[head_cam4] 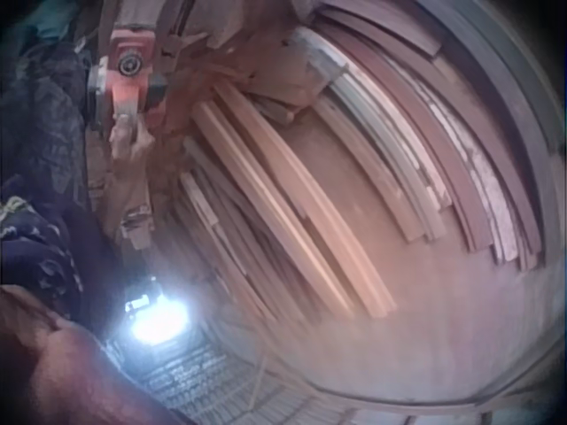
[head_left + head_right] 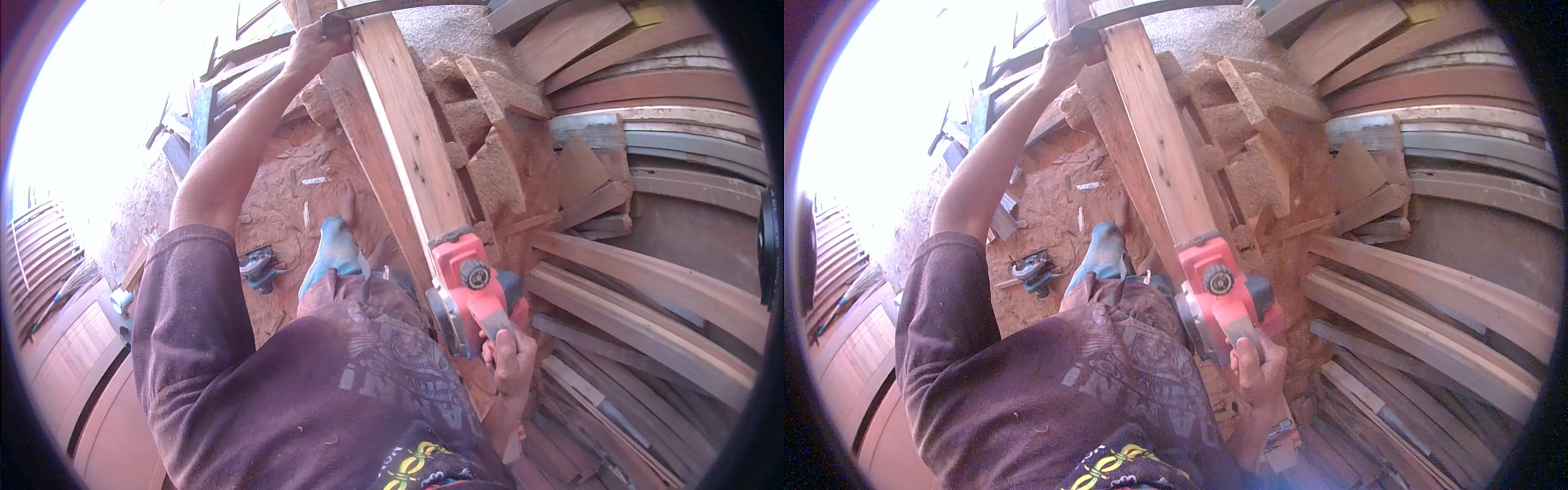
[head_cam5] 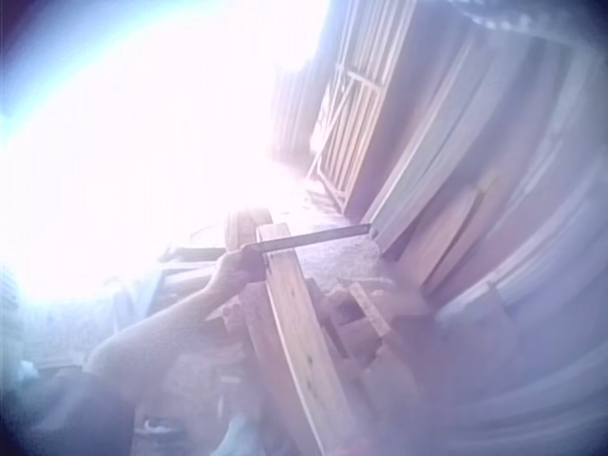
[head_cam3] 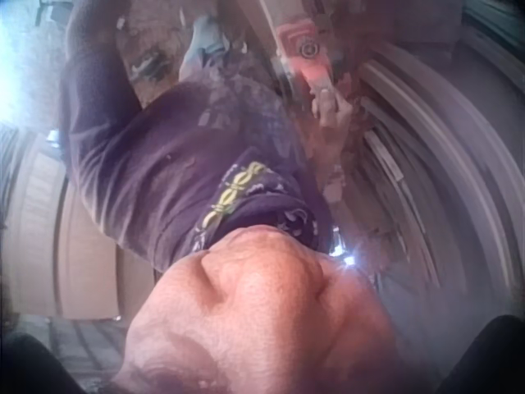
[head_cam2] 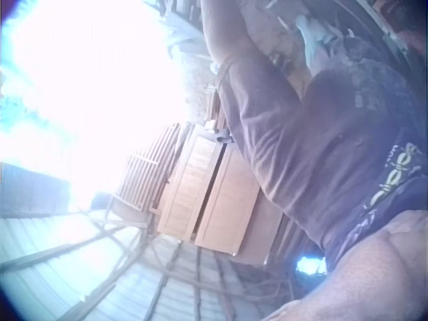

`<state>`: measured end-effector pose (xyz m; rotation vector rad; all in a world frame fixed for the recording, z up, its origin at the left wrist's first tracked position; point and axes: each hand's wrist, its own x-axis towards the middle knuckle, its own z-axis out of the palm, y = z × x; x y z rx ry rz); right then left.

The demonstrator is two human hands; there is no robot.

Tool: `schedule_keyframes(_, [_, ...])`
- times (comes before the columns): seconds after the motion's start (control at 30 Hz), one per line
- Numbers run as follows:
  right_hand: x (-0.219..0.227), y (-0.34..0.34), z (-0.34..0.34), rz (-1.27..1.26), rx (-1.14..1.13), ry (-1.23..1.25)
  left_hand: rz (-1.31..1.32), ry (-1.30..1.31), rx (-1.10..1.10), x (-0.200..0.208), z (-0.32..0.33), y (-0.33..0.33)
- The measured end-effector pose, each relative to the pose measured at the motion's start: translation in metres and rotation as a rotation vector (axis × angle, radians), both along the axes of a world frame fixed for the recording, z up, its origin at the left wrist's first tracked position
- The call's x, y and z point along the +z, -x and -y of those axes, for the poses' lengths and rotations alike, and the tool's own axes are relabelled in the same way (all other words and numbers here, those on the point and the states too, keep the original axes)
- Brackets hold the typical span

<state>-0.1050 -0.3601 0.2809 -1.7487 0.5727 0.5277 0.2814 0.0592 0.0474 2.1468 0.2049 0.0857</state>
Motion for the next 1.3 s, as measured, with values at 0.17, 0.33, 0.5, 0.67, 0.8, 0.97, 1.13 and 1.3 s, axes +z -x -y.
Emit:
schedule_keyframes(0.17, [-0.002, -0.002, 0.0, -0.063, 0.0, 0.045, 0.014, 0.054, -0.046, -0.009, -0.005, -0.002])
schedule_keyframes(0.33, [-0.008, -0.02, -0.019, -0.035, -0.027, 0.033, 0.101, 0.122, -0.08, -0.007, -0.001, -0.001])
schedule_keyframes(0.5, [-0.005, -0.058, -0.043, -0.048, -0.047, 0.018, -0.004, -0.032, -0.041, -0.013, -0.004, -0.001])
schedule_keyframes(0.67, [-0.013, -0.1, -0.064, 0.005, -0.033, 0.017, -0.033, 0.074, 0.066, 0.008, 0.002, 0.026])
schedule_keyframes(0.8, [-0.019, -0.134, -0.082, 0.045, -0.012, -0.006, 0.022, 0.264, 0.198, -0.009, -0.023, 0.057])
schedule_keyframes(0.97, [-0.021, -0.178, -0.104, 0.06, 0.017, 0.0, 0.005, 0.383, 0.389, -0.006, -0.046, 0.118])
schedule_keyframes(1.13, [-0.027, -0.218, -0.119, 0.094, 0.119, 0.015, -0.016, 0.625, 0.611, -0.015, -0.056, 0.18])
schedule_keyframes(1.3, [-0.029, -0.261, -0.143, 0.116, 0.14, 0.008, -0.099, 0.617, 0.781, -0.044, -0.076, 0.23])
